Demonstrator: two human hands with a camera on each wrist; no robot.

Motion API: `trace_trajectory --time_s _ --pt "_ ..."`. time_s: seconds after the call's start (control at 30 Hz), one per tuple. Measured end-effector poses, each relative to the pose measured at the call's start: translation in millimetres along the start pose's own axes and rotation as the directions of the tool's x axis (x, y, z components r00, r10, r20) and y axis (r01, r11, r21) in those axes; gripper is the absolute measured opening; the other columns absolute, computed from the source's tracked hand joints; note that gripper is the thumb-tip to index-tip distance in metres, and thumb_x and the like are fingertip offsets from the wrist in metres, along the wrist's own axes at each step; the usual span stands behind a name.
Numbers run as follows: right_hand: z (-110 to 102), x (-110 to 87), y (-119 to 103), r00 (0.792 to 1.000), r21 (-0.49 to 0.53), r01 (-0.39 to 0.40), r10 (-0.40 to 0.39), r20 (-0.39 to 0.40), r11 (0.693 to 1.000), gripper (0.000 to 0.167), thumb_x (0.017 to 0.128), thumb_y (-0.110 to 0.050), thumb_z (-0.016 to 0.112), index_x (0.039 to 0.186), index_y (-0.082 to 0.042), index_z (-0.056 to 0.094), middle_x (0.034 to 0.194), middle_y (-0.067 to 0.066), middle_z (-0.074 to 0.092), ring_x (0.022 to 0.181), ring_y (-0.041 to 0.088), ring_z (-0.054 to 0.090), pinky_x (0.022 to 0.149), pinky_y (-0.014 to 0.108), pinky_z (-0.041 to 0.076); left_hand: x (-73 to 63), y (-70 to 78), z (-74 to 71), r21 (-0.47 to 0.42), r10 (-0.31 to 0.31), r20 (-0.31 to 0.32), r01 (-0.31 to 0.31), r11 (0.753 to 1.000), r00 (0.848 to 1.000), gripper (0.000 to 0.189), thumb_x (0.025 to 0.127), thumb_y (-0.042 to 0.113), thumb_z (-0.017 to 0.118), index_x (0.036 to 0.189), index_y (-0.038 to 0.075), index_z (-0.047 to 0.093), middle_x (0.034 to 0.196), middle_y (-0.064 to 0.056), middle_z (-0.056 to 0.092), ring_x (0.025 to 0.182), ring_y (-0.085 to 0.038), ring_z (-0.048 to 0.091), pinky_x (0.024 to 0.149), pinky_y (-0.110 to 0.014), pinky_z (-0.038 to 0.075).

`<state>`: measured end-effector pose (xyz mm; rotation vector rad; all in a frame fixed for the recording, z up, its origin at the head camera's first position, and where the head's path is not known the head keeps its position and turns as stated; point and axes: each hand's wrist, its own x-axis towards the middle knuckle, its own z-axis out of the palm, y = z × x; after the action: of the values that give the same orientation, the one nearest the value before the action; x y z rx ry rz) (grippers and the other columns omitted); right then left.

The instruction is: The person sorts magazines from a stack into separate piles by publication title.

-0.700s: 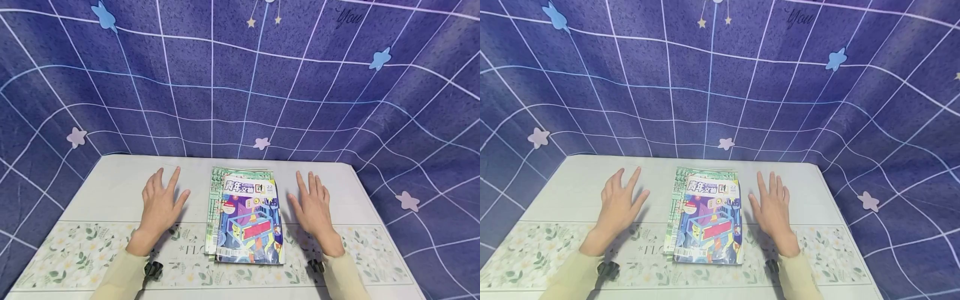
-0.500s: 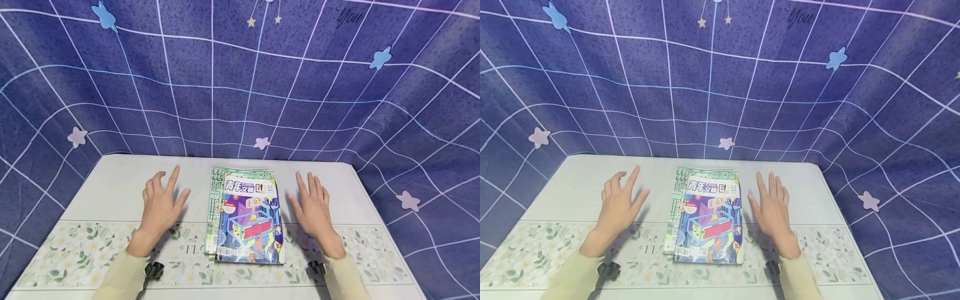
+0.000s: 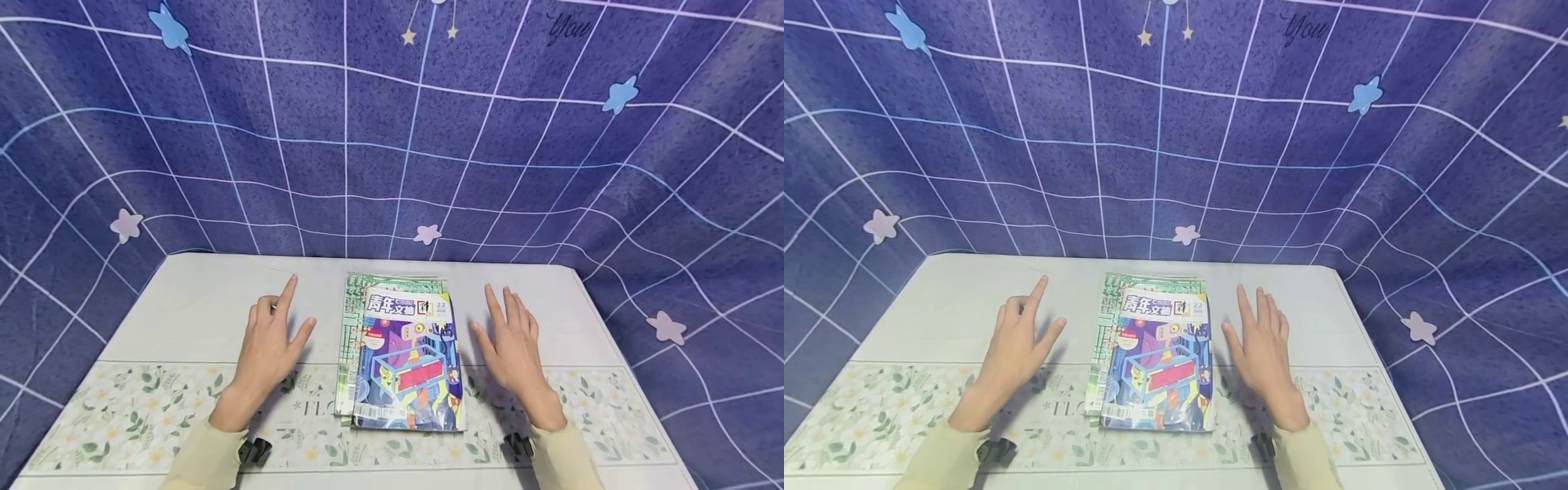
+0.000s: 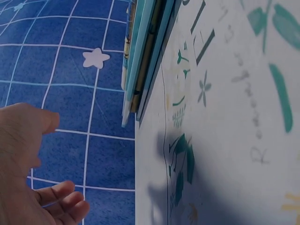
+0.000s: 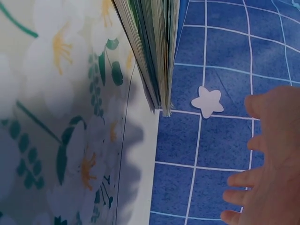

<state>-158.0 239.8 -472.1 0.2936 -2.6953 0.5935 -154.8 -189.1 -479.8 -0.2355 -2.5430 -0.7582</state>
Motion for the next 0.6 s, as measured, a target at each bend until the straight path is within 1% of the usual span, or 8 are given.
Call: trace_trajectory --time_s 0.1,0.2,0.3,0.43,0.6 --pt "-0.2 -2.0 -0.6 1.000 0.001 -0.001 0.001 -0.005 1.000 0.075 0.111 -0.031 0.064 0.175 -0.007 0.033 0.173 0.038 0.030 0.159 0.057 0.029 0.125 0.076 0.021 -1.4 2.4 -0.8 -0.015 -0.014 0.011 0.014 1.000 1.000 0.084 0.104 0.026 0.076 0.175 0.014 0.034 0.125 -0.032 0.056 0.112 -0.050 0.056 0.095 -0.065 0.049" --pt "-0.1 -4.6 -0.9 1.000 -0.003 -0.001 0.001 -0.012 1.000 0.074 0.111 -0.031 0.064 0.174 -0.007 0.033 0.172 0.038 0.031 0.158 0.057 0.031 0.124 0.076 0.023 -3.7 5.4 -1.4 -0.030 -0.011 0.026 0.012 0.999 1.000 0.084 0.104 0.021 0.077 0.176 0.015 0.033 0.120 -0.026 0.060 0.108 -0.045 0.058 0.090 -0.061 0.052" --pt "0.3 -6.7 -1.3 1.000 -0.005 0.005 -0.005 -0.023 1.000 0.074 0.111 -0.030 0.065 0.174 -0.006 0.034 0.171 0.039 0.033 0.156 0.058 0.033 0.123 0.076 0.026 -5.5 8.3 -1.5 -0.042 0.021 0.018 -0.021 0.999 1.000 0.085 0.102 0.015 0.077 0.175 0.013 0.034 0.115 -0.020 0.064 0.102 -0.039 0.058 0.084 -0.056 0.054" --pt "1.6 -9.2 -1.4 0.999 0.003 0.009 -0.009 -0.034 1.000 0.074 0.110 -0.028 0.066 0.174 -0.006 0.034 0.170 0.039 0.034 0.155 0.059 0.034 0.123 0.076 0.025 -7.5 11.7 -0.8 -0.048 0.076 -0.013 -0.077 0.996 0.997 0.084 0.101 0.011 0.078 0.174 0.012 0.036 0.110 -0.016 0.066 0.097 -0.034 0.058 0.080 -0.052 0.054" --pt "3.8 -13.0 -0.5 0.999 -0.005 0.014 -0.014 -0.033 1.000 0.075 0.110 -0.029 0.066 0.174 -0.006 0.034 0.169 0.039 0.035 0.154 0.059 0.035 0.121 0.076 0.027 -10.6 13.1 1.4 -0.043 0.100 -0.030 -0.101 0.994 0.995 0.086 0.099 0.010 0.079 0.174 0.012 0.037 0.109 -0.014 0.066 0.096 -0.033 0.057 0.080 -0.051 0.054"
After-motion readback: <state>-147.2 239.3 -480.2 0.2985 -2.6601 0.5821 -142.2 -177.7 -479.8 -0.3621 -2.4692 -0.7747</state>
